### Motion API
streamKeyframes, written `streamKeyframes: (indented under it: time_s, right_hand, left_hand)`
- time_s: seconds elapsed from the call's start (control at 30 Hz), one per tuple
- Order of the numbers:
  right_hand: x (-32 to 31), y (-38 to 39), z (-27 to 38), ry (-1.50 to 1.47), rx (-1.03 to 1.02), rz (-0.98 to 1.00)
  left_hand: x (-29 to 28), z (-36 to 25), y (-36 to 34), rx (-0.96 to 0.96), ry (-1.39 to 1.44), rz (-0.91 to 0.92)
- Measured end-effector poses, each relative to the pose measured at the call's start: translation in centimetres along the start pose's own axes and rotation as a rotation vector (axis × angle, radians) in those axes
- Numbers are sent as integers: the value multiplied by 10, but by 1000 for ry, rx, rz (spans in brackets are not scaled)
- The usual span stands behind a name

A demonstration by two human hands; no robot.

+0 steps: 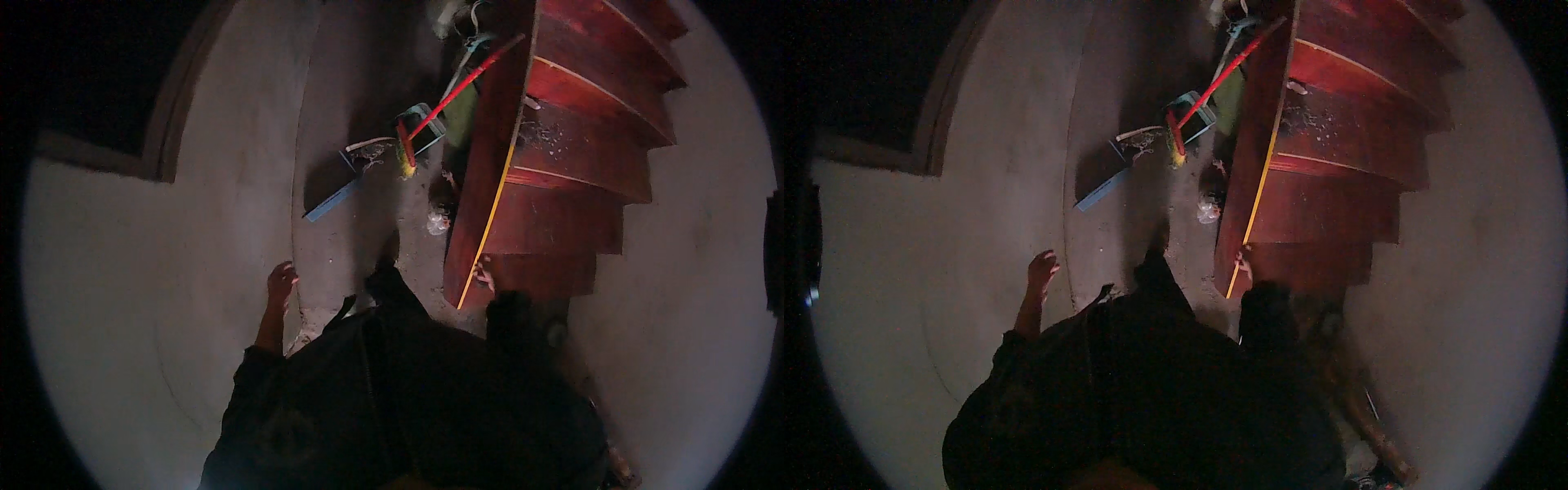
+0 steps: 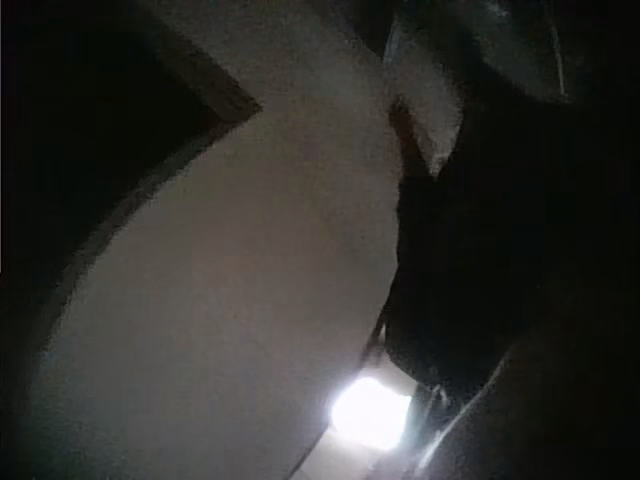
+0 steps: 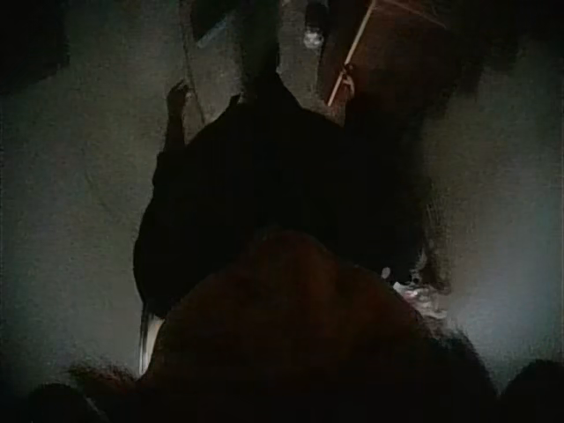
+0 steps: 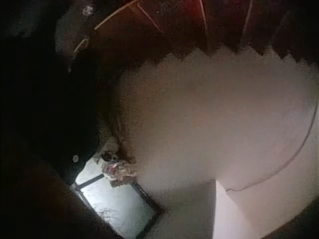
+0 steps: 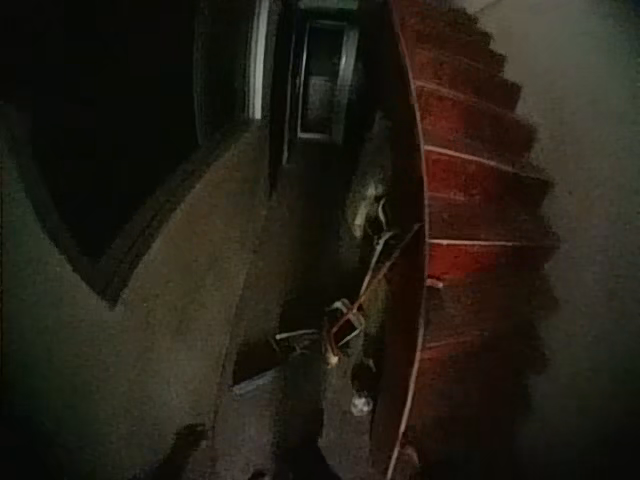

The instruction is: The person moves a red bag and a yellow bag, then sweeps a spiral staircase with a red broom and collects debris into a dustpan. The person transfers the collected debris into a white bag and continues sweeping the stairs.

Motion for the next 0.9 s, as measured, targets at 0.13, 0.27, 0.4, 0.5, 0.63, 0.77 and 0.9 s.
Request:
streamKeyframes:
  time_s: [0.13,0.27,0.4,0.5,0.63,0.77,0.9]
  right_hand:
    - [-8,-42,112,147,-282,-36]
    - [129,-125,250,780,-208,-476]
    - [113,-165,367,487,-732,-639]
    - [164,-196,428,434,-1043,-402]
    - [144,-233,488,841,-1166,-649]
    - [95,-266,532,1164,-1201,-845]
    - [98,-301,541,1202,-1187,-957]
  left_hand:
    - [71,-81,-41,87,-11,105]
    - [67,-92,-55,99,-77,36]
    - [84,-108,-92,146,-120,113]
    - [71,-117,-104,83,-53,96]
    - [76,-146,-133,63,-47,179]
    - [93,-191,-174,49,-89,207]
    - [72,-216,-202,95,-117,229]
Point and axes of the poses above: each hand's wrist, its own y-axis away from the middle knuckle, its own x-axis out of the palm, z = x × y, the point moved 3 cm from there along -y, towards the middle knuckle, and after that the axes turned 5 degrees about -x, right-handed, at the moved point
